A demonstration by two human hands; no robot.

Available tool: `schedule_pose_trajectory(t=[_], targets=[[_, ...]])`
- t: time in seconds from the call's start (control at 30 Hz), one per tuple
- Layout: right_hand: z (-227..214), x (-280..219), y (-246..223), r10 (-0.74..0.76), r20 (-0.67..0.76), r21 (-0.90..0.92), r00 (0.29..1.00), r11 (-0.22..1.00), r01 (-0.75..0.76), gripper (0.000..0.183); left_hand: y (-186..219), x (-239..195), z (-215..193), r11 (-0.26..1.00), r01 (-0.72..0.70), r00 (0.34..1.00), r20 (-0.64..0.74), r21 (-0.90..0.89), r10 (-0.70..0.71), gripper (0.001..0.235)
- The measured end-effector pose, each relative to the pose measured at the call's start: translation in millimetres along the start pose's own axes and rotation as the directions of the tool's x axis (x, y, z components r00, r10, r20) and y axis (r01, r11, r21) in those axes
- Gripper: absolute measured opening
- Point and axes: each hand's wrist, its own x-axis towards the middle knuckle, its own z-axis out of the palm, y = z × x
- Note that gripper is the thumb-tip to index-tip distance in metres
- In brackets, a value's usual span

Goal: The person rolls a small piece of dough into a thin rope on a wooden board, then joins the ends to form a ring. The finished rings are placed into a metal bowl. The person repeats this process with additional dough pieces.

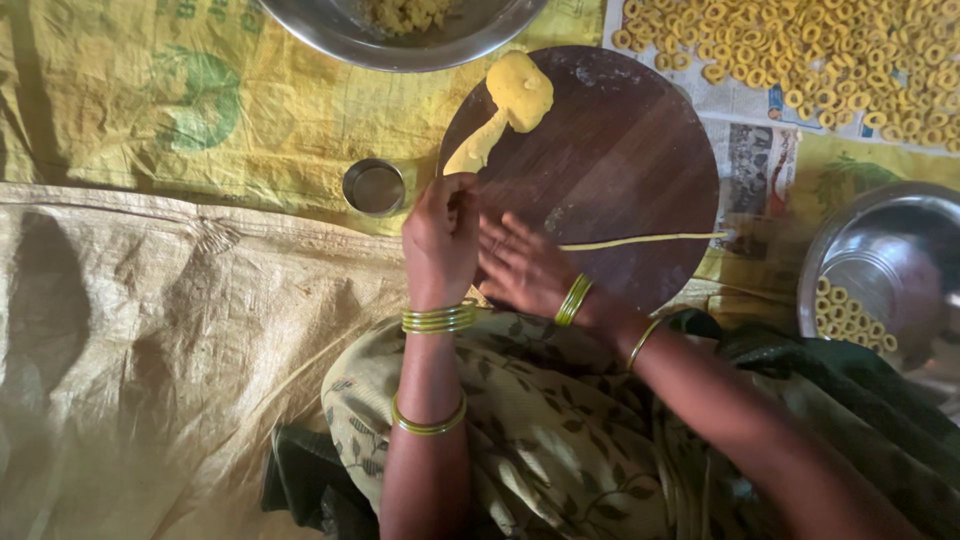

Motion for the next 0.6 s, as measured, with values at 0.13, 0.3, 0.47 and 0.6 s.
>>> schedule_pose_trajectory(t=[0.13, 0.3, 0.47, 0.6], targets=[[2, 13, -2, 0.109, 0.022, -0.119, 0.994, 0.987, -0.106, 0.064, 2, 0, 0, 1.0, 0.019, 1.0, 0.007, -0.02, -0.019, 0.014], [-3, 27, 16, 0.186, 0.041, -0.192, 0.982, 0.966, -0.175, 0.076, -1, -1, -1, 0.998, -0.035, 0.999, -0.002, -0.048, 0.035, 0.015], [3, 2, -11, 0.078, 0.073, -0.082, 0.994, 0.994, -0.072, 0.064, -1, 1, -2, 0.999, -0.029, 0.999, 0.013, -0.046, 0.029, 0.013], [-8, -26, -7, 0.205, -0.079, 0.288, 0.976, 0.942, -0.174, 0.067, 0, 0, -3, 0.999, -0.018, 1.0, 0.02, -0.038, 0.018, 0.014]])
